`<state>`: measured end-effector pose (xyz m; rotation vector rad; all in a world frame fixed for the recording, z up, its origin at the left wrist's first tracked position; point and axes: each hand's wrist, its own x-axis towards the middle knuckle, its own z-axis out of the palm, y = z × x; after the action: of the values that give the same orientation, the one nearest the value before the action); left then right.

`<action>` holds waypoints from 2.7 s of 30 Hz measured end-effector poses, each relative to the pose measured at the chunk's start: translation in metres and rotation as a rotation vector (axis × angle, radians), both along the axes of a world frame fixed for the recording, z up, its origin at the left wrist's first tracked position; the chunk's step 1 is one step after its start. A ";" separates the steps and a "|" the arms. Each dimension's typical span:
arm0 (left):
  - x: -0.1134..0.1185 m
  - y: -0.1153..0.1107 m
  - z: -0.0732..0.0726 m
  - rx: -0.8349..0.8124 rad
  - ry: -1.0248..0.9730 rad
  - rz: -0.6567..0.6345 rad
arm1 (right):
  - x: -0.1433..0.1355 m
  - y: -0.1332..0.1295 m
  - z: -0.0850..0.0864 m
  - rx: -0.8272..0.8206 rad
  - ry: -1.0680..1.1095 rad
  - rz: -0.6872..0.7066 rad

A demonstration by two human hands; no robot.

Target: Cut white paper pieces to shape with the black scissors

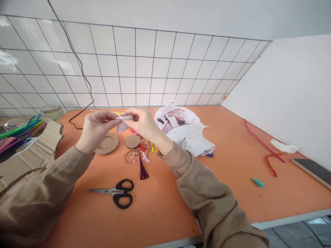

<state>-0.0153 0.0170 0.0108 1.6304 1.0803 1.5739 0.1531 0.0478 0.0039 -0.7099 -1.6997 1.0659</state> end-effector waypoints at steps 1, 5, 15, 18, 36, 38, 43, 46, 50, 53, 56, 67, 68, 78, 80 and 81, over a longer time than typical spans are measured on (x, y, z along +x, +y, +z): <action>-0.001 0.001 0.000 -0.022 -0.024 -0.025 | 0.001 0.001 0.001 0.014 -0.014 -0.001; -0.004 0.004 0.000 -0.102 -0.107 -0.072 | 0.007 0.004 0.005 0.083 -0.069 -0.051; -0.006 0.007 0.000 -0.314 -0.319 -0.192 | 0.014 -0.001 0.019 0.133 -0.006 -0.150; -0.007 0.008 0.000 -0.393 -0.384 -0.264 | 0.016 -0.003 0.021 0.096 0.040 -0.084; -0.003 0.004 -0.005 -0.556 -0.321 -0.427 | 0.003 0.002 0.008 -0.190 0.018 -0.050; -0.002 0.002 -0.004 -0.518 -0.297 -0.419 | 0.003 0.001 0.008 -0.218 0.025 -0.047; -0.002 0.002 0.000 -0.590 -0.357 -0.417 | 0.005 0.002 0.009 -0.110 0.063 -0.029; -0.004 0.003 0.004 -0.643 -0.438 -0.390 | 0.011 0.004 0.009 0.216 0.044 -0.102; -0.004 0.000 0.009 -0.687 -0.507 -0.382 | 0.016 0.004 0.009 0.553 -0.167 -0.013; -0.001 -0.003 0.013 -0.695 -0.540 -0.394 | 0.015 0.002 0.008 0.627 -0.294 0.077; 0.002 -0.007 0.017 -0.690 -0.556 -0.407 | 0.010 0.001 0.007 0.624 -0.267 0.080; 0.009 -0.011 0.003 -0.404 -0.218 -0.264 | 0.007 -0.011 0.020 -0.043 -0.082 -0.177; 0.009 -0.012 0.002 -0.346 -0.181 -0.259 | 0.007 -0.012 0.021 -0.067 -0.070 -0.168; 0.016 -0.013 0.002 -0.243 -0.188 -0.173 | 0.005 -0.010 0.017 0.072 -0.184 -0.179; 0.016 -0.012 0.002 -0.234 -0.196 -0.157 | 0.005 -0.010 0.016 0.128 -0.171 -0.204; 0.016 -0.012 0.003 -0.231 -0.199 -0.153 | 0.005 -0.010 0.016 0.182 -0.158 -0.232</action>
<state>0.0007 0.0052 0.0135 1.3401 0.9685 1.4203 0.1585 0.0376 0.0195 -0.8677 -1.7715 0.7001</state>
